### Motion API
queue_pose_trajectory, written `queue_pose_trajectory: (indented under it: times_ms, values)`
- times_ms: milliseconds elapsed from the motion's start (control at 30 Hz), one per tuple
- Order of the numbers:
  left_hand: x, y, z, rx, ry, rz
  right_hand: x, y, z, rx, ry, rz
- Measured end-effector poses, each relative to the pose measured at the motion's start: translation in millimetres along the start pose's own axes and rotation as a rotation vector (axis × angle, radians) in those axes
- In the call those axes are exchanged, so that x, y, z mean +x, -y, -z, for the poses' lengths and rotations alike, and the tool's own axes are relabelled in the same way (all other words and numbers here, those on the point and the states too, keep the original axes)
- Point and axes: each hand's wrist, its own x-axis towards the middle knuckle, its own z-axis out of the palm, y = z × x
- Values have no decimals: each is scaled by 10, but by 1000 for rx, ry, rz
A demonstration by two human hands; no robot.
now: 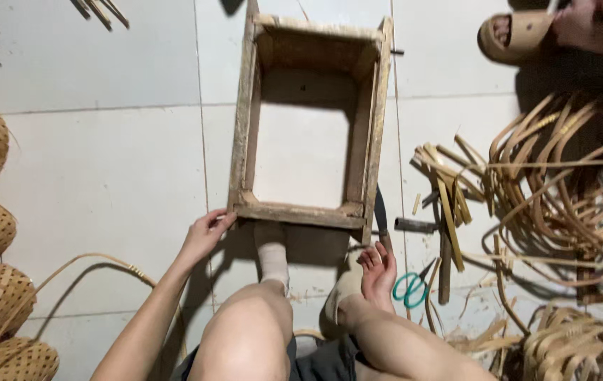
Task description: The person assembles a rectangular woven basket by fitting a woven liner into a wooden frame. They use a hammer to tap the frame edges and adjust the fit, then remove the liner and inspect the empty frame.
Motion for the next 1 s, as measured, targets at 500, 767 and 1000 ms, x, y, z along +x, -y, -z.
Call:
queue_pose_trajectory:
  times_ms: [500, 767, 1000]
  values:
    - [-65, -89, 97, -159, 217, -114, 44, -43, 73, 5, 60, 43]
    - [-79, -103, 90, -187, 242, -66, 8, 30, -258, -113, 124, 66]
    - [-77, -59, 55, -177, 253, -67, -95, -21, 107, -29, 133, 5]
